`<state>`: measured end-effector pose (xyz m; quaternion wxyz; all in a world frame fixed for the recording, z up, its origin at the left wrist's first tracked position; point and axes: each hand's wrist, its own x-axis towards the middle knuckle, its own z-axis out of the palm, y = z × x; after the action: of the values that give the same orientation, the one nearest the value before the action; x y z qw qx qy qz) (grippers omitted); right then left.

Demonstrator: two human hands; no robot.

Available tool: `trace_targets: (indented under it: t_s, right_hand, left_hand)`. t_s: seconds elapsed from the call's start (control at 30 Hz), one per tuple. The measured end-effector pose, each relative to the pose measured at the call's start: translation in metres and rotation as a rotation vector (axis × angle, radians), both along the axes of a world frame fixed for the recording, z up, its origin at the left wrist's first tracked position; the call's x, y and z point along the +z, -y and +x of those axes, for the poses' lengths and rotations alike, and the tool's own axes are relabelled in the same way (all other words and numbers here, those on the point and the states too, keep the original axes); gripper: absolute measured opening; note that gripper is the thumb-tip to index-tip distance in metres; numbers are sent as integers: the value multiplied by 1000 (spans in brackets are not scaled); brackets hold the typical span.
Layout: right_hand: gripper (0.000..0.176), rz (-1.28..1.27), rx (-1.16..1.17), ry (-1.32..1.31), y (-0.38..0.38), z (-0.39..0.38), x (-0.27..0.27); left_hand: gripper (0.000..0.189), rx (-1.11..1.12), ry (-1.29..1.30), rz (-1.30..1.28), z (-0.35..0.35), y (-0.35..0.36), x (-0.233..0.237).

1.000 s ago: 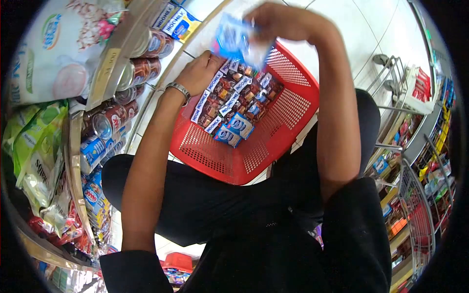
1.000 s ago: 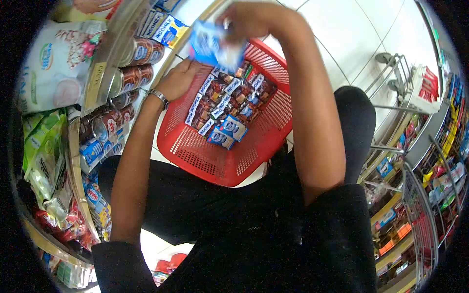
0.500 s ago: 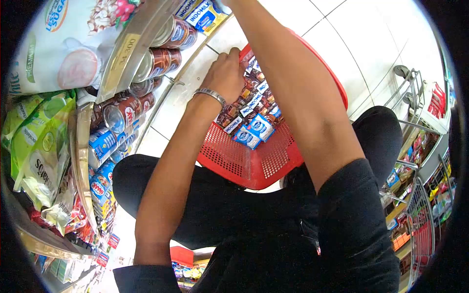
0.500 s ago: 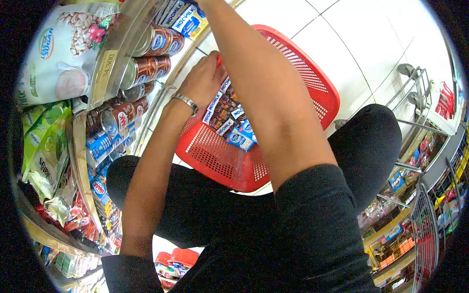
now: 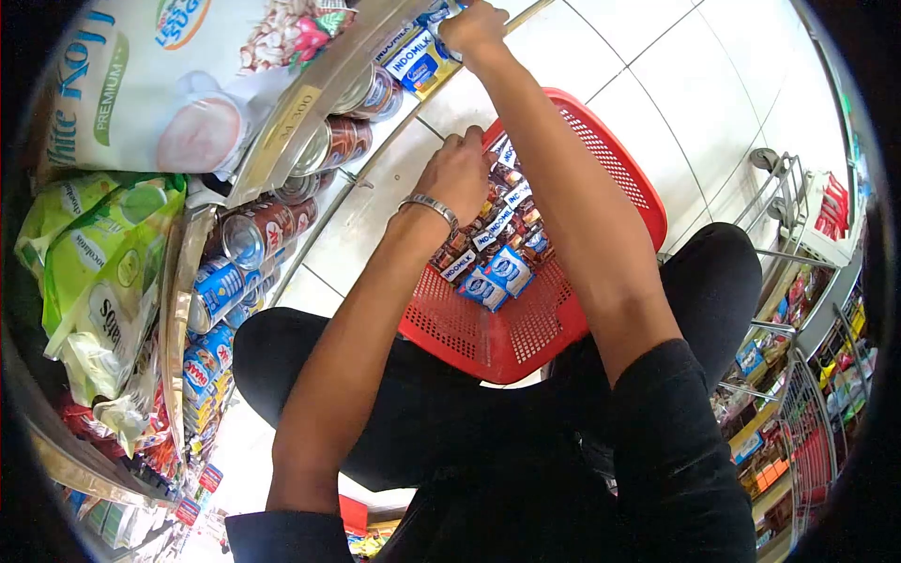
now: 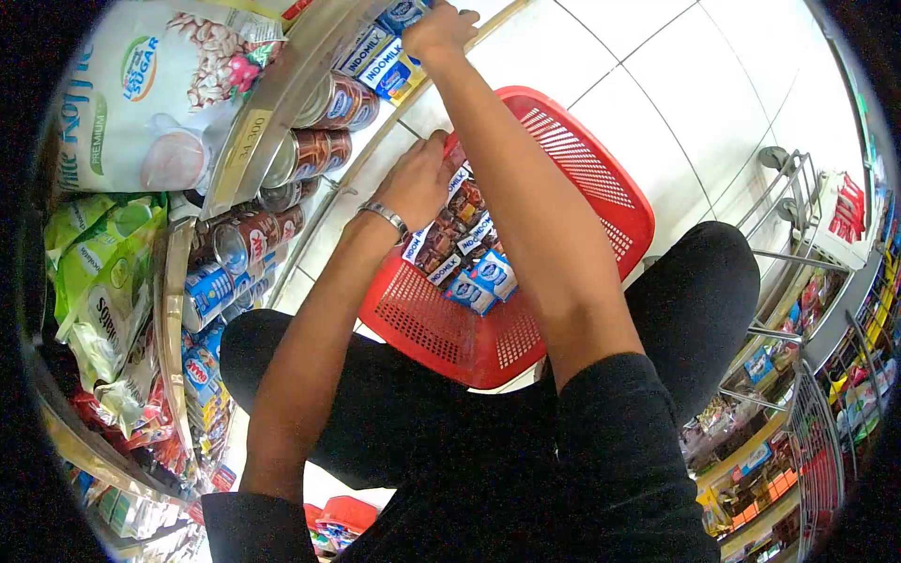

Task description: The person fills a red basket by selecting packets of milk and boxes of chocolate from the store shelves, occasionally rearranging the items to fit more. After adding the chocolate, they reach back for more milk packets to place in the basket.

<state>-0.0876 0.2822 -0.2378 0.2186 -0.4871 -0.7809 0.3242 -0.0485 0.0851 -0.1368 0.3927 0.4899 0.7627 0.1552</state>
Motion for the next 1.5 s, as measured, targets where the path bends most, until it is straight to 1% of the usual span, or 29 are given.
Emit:
trace_targets:
  t_s: [0.07, 0.1, 0.2, 0.23, 0.27, 0.33, 0.37, 0.4, 0.47, 0.5, 0.6, 0.67, 0.73, 0.77, 0.8, 0.83, 0.87, 0.93, 0.97, 1.03, 1.07, 1.13, 1.17, 1.2, 1.27, 1.33, 1.4, 1.43, 1.5]
  right_hand:
    - [46, 115, -190, 83, 4, 0, 7]
    - [46, 115, -191, 82, 2, -1, 5]
    - [28, 71, -102, -108, -14, -3, -2]
    - [21, 191, -33, -123, -19, -6, -11]
    - [21, 194, -43, -120, -21, -8, -21]
    - [14, 177, -175, -213, -24, -18, -30]
    - [19, 244, -54, -90, -29, -20, -37]
    - [19, 252, -67, -91, -27, -25, -37]
    - [28, 93, -365, -313, -11, -31, -25]
    - [19, -135, -338, -393, -1, -11, 17]
    - [22, -180, -331, -477, 4, -12, 26]
    - [27, -100, -363, -515, 2, -26, 6]
    - [29, -94, -304, -597, 5, -33, 2]
    - [35, -94, -348, -553, 9, -33, 4]
    - [41, -96, -393, -508, 17, -30, 12]
    - [49, 55, -472, -446, 21, -31, 16]
    - [48, -162, -437, -510, 25, -29, 18]
    - [42, -421, -300, -397, 19, -25, 16]
    - [42, -420, -317, -405, 17, -29, 15]
    - [27, -322, -456, -533, 17, -42, 10]
    - [27, -326, -465, -534, 18, -46, 9]
    - [31, -216, -465, -474, 21, -49, 12]
    - [40, -257, -424, -486, 20, -48, 13]
    - [40, -251, -434, -491, 17, -43, 15]
    - [49, -392, -336, -439, 12, -36, 22]
    - [53, -379, -364, -608, 6, -41, 18]
    - [52, -365, -259, -387, 4, -36, 19]
    - [26, -388, -250, -400, 7, -27, 29]
    - [26, -374, -241, -420, 7, -22, 33]
  left_hand:
    - [30, 0, 3, 4, -1, 1, -2]
    - [30, -3, 4, 24, -1, 2, -3]
    - [30, -5, 15, 37, -1, 4, -6]
    - [30, -1, 23, 31, -1, 4, -6]
    - [30, -12, 25, 34, -1, 4, -6]
    - [25, -8, 7, 70, -1, 3, -6]
    - [25, -27, 16, 49, -2, 3, -7]
    - [25, -39, 13, 57, -3, 3, -8]
    - [29, -23, 16, 72, -3, 5, -6]
    - [30, -20, 23, 26, -3, 3, -3]
    - [28, -14, 28, 81, -2, 5, -5]
    - [29, -45, 41, 94, -5, 5, -13]
    - [27, -77, 46, 203, -6, 5, -12]
    - [23, -61, 20, 114, -4, 5, -6]
    - [23, -82, 24, 114, -4, 7, -9]
    - [23, -126, 39, 188, -8, 9, -15]
    - [23, -170, 54, 262, -12, 11, -21]
    - [25, -184, 91, 293, -10, 10, -16]
    - [25, -177, 74, 251, -9, 10, -14]
    - [25, -177, 55, 201, -10, 10, -14]
    - [25, -178, 66, 189, -13, 12, -16]
    - [25, -185, 77, 172, -13, 13, -13]
    - [26, -217, 51, 152, -13, 12, -11]
    - [27, -251, 24, 137, -13, 10, -7]
    - [28, -244, 54, 180, -13, 15, -15]
    - [30, -223, 82, 225, -13, 11, -10]
    - [33, -151, 97, 150, -9, 9, -6]
    - [33, -150, 93, 152, -8, 9, -5]
    - [34, -155, 38, 123, -8, 9, -8]
